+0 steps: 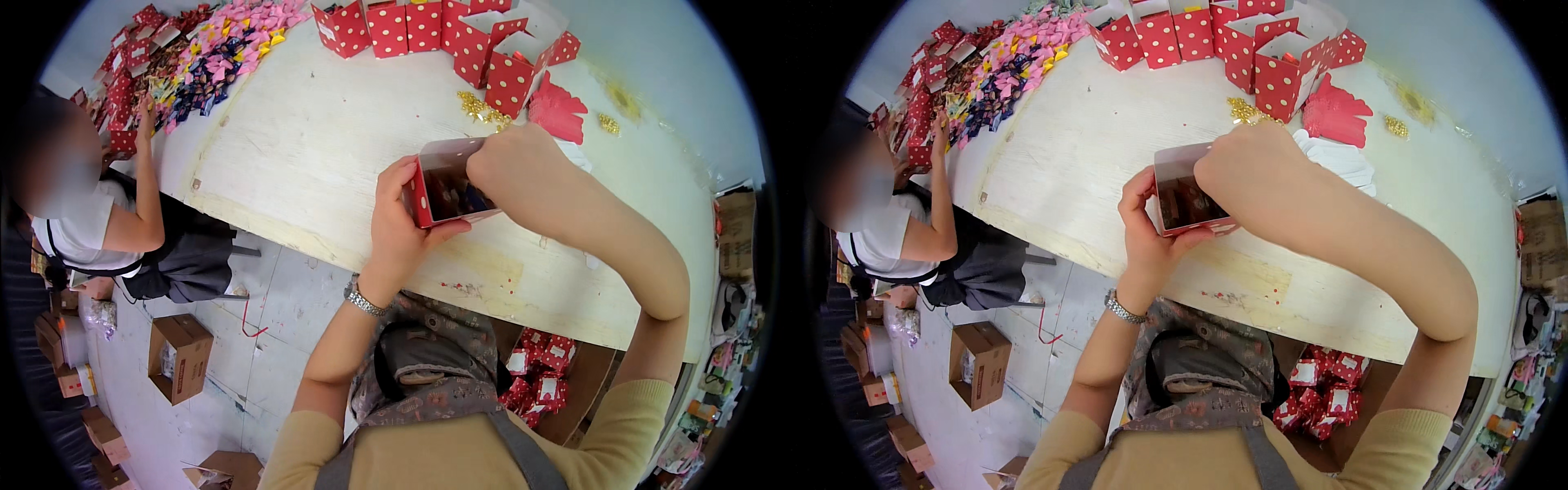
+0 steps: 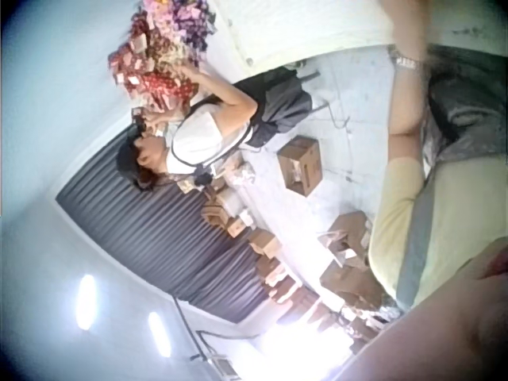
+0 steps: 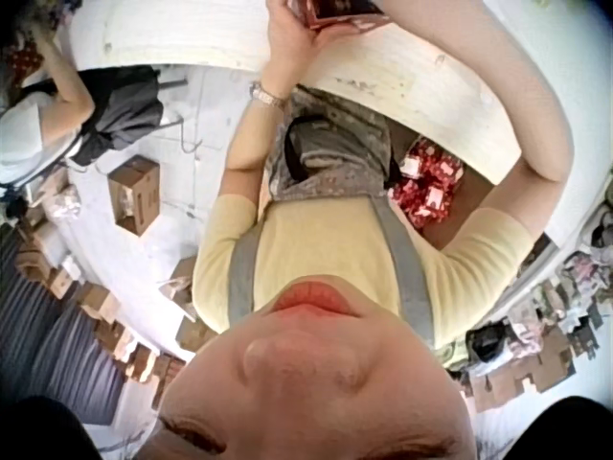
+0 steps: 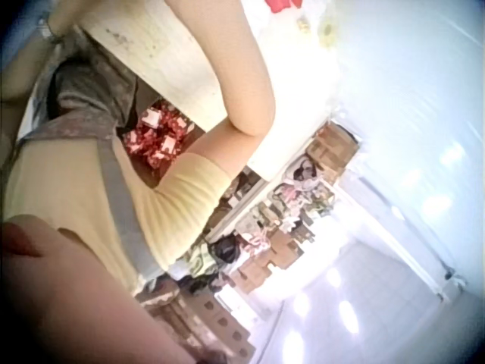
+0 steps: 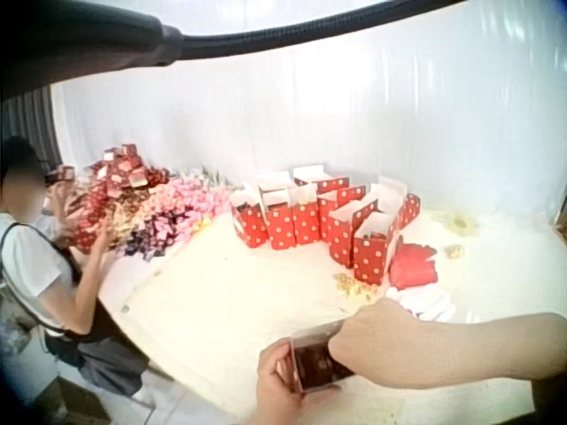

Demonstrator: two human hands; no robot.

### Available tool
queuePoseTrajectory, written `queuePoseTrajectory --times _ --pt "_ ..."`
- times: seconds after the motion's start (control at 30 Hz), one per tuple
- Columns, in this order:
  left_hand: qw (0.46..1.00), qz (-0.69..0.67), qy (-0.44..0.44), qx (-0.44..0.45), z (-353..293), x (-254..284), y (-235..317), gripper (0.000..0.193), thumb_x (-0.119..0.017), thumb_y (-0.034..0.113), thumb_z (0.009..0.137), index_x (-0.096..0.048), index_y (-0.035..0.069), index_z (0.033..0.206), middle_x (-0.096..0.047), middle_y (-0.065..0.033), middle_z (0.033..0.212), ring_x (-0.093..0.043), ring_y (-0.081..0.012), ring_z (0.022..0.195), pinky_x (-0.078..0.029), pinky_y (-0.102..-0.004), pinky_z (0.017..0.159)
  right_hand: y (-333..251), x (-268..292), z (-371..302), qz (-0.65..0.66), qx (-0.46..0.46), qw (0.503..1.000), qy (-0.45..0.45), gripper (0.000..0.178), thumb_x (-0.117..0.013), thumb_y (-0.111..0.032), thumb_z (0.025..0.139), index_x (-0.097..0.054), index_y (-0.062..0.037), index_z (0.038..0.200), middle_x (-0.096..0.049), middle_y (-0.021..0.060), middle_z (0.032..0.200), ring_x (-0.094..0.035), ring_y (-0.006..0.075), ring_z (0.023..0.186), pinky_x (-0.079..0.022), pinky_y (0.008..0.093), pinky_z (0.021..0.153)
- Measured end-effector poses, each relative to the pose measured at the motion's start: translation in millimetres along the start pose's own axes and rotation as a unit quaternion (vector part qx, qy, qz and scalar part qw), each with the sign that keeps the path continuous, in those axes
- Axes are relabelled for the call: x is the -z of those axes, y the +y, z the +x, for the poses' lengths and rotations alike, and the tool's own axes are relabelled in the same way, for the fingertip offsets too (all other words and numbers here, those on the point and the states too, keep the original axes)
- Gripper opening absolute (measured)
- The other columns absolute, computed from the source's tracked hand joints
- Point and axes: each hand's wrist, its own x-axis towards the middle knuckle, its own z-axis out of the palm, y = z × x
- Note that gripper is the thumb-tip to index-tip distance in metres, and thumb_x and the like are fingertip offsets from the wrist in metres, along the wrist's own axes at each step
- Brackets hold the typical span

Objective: The person assembles small red polka-dotted gift boxes by hand. They fold the flat paper pieces into box shapes, insert white paper liners, and place small items inside before closing the lids. The finished boxes are set aside on the table.

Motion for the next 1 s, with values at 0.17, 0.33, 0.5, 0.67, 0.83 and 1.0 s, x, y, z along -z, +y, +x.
queuePoseTrajectory --times 0.17,0.33,0.5,0.67,0.83,1.0 --pt "0.997 -0.057 0.015 0.053 -12 5 -9 0.096 -0.088 0.019 0.057 -0.029 0.001 0.130 -0.040 -0.0146 0.128 -0.047 -0.0267 0.117 -0.041 -0.0347 0.097 1 -7 -13 0.151 -0.056 0.981 0.107 0.010 -0.063 -0.006 0.070 -0.067 -0.0049 0.078 -0.063 0.0132 0.066 -0.063 0.0292 0.066 -0.051 0.0366 0.060" --pt "0.993 -0.105 0.007 0.047 -13 2 -12 0.098 -0.088 0.021 0.057 -0.027 0.001 0.131 -0.040 -0.0147 0.128 -0.047 -0.0267 0.116 -0.040 -0.0351 0.098 -2 -23 2 0.090 0.012 0.995 -0.052 0.011 -0.062 -0.011 0.074 -0.068 -0.0081 0.083 -0.064 0.0107 0.068 -0.063 0.0287 0.067 -0.051 0.0377 0.061" --pt "0.994 -0.099 -0.007 0.046 -16 0 -20 0.099 -0.089 0.020 0.057 -0.026 0.000 0.132 -0.039 -0.0151 0.129 -0.046 -0.0268 0.118 -0.040 -0.0365 0.098 -1 -1 7 0.155 0.033 0.983 -0.094 0.013 -0.060 -0.015 0.076 -0.068 -0.0109 0.085 -0.065 0.0102 0.074 -0.063 0.0292 0.074 -0.050 0.0386 0.063" --pt "0.990 -0.131 0.016 0.056 -18 7 -18 0.092 -0.085 0.016 0.063 -0.024 0.004 0.130 -0.034 -0.0181 0.136 -0.041 -0.0275 0.122 -0.038 -0.0388 0.100 -2 -3 6 0.279 0.000 0.960 -0.032 0.016 -0.066 -0.021 0.076 -0.065 -0.0067 0.082 -0.066 0.0112 0.082 -0.063 0.0270 0.083 -0.050 0.0374 0.070" --pt "0.970 -0.218 0.027 0.099 -10 9 -7 0.066 -0.074 0.004 0.074 -0.023 0.012 0.115 -0.024 -0.0252 0.141 -0.035 -0.0302 0.127 -0.032 -0.0415 0.105 18 -87 -40 0.482 -0.054 0.805 0.342 0.041 -0.082 -0.025 0.066 -0.055 -0.0082 0.091 -0.055 0.0135 0.121 -0.054 0.0279 0.111 -0.043 0.0375 0.092" --pt "0.968 -0.227 0.006 0.109 -5 10 -8 0.048 -0.054 0.028 0.092 -0.023 0.006 0.121 -0.029 -0.0195 0.138 -0.032 -0.0238 0.127 -0.030 -0.0369 0.104 -23 -154 -6 0.651 0.009 0.639 0.410 0.056 -0.083 -0.023 0.068 -0.044 -0.0097 0.107 -0.034 0.0164 0.138 -0.045 0.0246 0.119 -0.036 0.0387 0.101"
